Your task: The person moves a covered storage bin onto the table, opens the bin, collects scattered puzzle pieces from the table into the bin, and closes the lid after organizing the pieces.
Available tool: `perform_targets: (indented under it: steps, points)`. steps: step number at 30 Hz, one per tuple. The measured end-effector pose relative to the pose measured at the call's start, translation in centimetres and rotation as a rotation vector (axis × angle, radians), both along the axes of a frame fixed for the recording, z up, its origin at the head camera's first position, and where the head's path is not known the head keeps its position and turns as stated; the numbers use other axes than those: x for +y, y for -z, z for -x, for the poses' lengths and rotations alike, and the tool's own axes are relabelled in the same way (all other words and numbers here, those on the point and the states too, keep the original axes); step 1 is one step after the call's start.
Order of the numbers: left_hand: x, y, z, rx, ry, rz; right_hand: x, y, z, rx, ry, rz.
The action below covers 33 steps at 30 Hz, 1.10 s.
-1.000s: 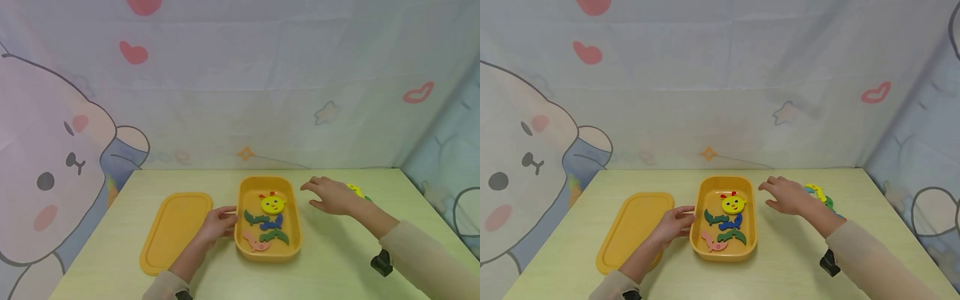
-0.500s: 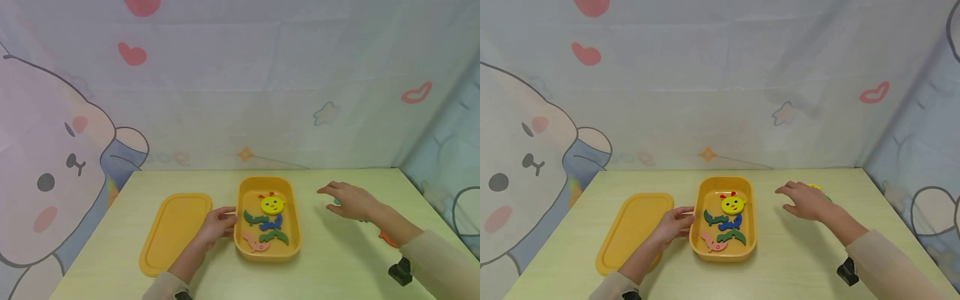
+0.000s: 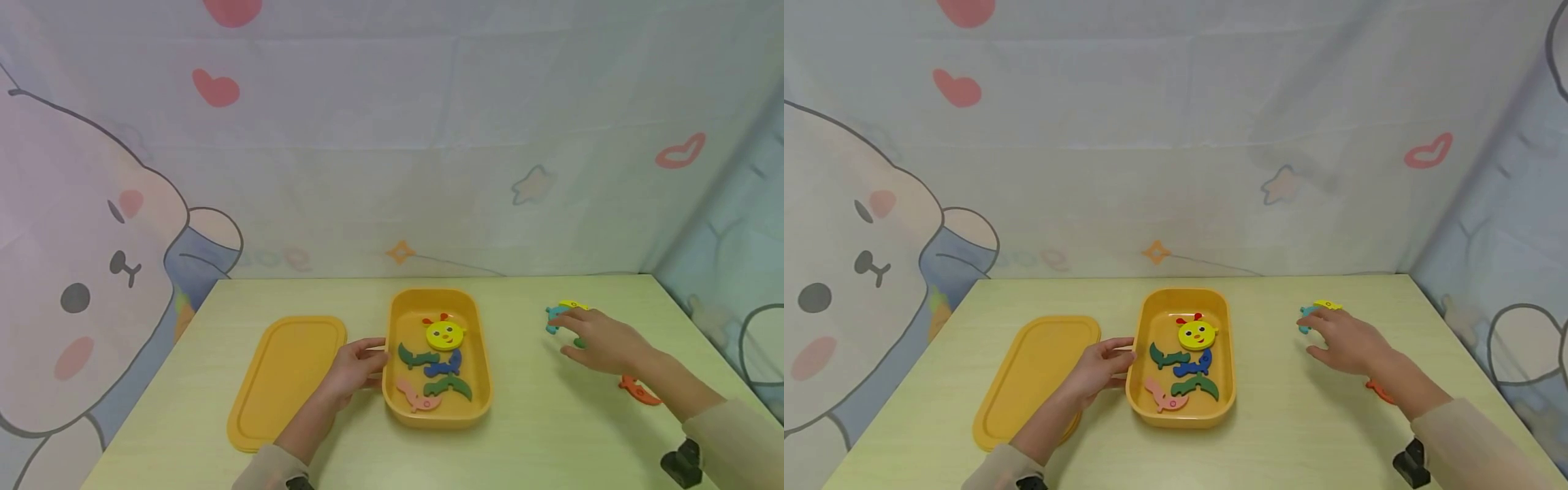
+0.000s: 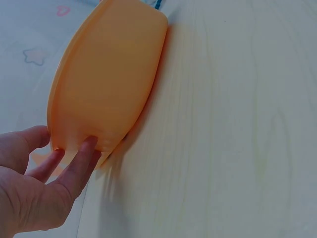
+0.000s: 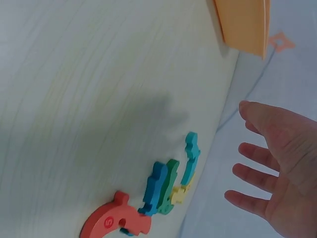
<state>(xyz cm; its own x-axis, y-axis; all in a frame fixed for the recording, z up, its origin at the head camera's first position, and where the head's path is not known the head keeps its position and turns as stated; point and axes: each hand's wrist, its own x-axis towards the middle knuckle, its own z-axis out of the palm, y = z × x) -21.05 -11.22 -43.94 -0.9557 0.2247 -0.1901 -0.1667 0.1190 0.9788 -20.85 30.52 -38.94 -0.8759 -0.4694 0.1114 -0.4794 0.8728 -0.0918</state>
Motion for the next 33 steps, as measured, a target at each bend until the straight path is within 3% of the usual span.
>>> perform_targets:
  steps: [7, 14, 29, 33]
  points:
    - [0.1, -0.1, -0.1, -0.007, -0.005, 0.002, 1.9, 0.2, -0.4, -0.065, 0.096, 0.007]
    - [0.1, -0.5, -0.2, -0.009, 0.001, -0.001, 3.2, 0.8, -1.0, -0.041, 0.138, 0.002]
    - [0.0, 0.0, 0.1, -0.008, 0.004, -0.008, 5.4, 2.9, -2.2, -0.080, 0.266, 0.027]
    - [0.1, -0.6, -0.2, -0.012, 0.006, -0.008, 6.0, 3.4, -2.5, -0.074, 0.282, 0.036]
